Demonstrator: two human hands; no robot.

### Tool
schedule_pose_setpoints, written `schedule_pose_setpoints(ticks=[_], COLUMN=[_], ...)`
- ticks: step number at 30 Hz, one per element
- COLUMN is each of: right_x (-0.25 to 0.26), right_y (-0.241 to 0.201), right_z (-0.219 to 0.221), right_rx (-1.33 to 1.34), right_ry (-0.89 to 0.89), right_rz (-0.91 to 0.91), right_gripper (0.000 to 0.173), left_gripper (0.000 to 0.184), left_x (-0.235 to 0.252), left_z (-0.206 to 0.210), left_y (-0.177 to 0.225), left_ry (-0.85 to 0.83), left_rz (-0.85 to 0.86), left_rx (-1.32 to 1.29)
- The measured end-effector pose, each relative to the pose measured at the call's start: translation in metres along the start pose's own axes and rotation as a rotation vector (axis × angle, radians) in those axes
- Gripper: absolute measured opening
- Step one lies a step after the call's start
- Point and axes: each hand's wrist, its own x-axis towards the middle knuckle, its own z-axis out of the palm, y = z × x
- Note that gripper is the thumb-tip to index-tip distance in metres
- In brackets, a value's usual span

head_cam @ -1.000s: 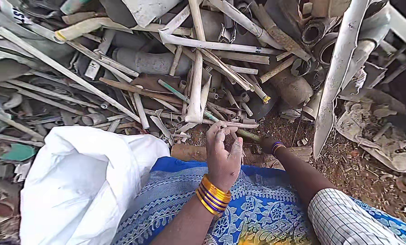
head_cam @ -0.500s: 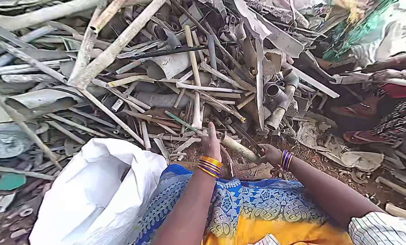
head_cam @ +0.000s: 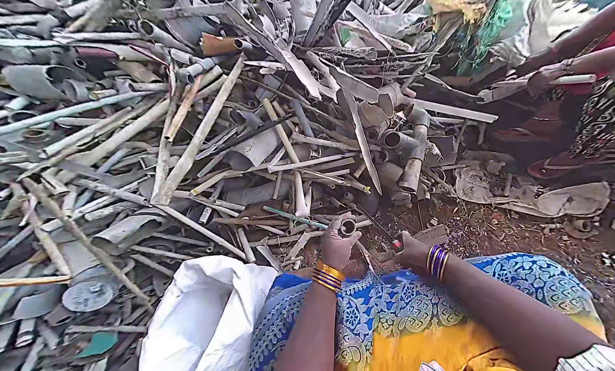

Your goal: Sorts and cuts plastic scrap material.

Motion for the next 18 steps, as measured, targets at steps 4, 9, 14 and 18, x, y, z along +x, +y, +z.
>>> schedule_pose_setpoints(ticks=[4, 9, 14, 18], right_x=[0.017, 0.015, 0.017, 0.018], right_y=[-0.001, -0.009, -0.012, -0.017], right_z=[0.003, 0.016, 0.018, 0.011], right_rx=[0.429, 0.525, 0.412, -0.028], right_ry=[0.277, 0.171, 0.001, 0.032], right_rz=[-0.050, -0.452, -0.538, -0.486], right_gripper=[0.070, 0.057, 0.050, 0.053], left_gripper=[0.043, 0.043, 0.053, 0.059], left_x=[0.007, 0.019, 0.035, 0.043], left_z=[-0.003, 0.001, 0.003, 0.000], left_y=[-0.012, -0.023, -0.015, -0.012], left_ry=[0.096, 0.165, 0.372, 0.553], left_rz=[0.107, 0.047, -0.230, -0.368], left_rx=[-0.035, -0.129, -0.277, -0.336])
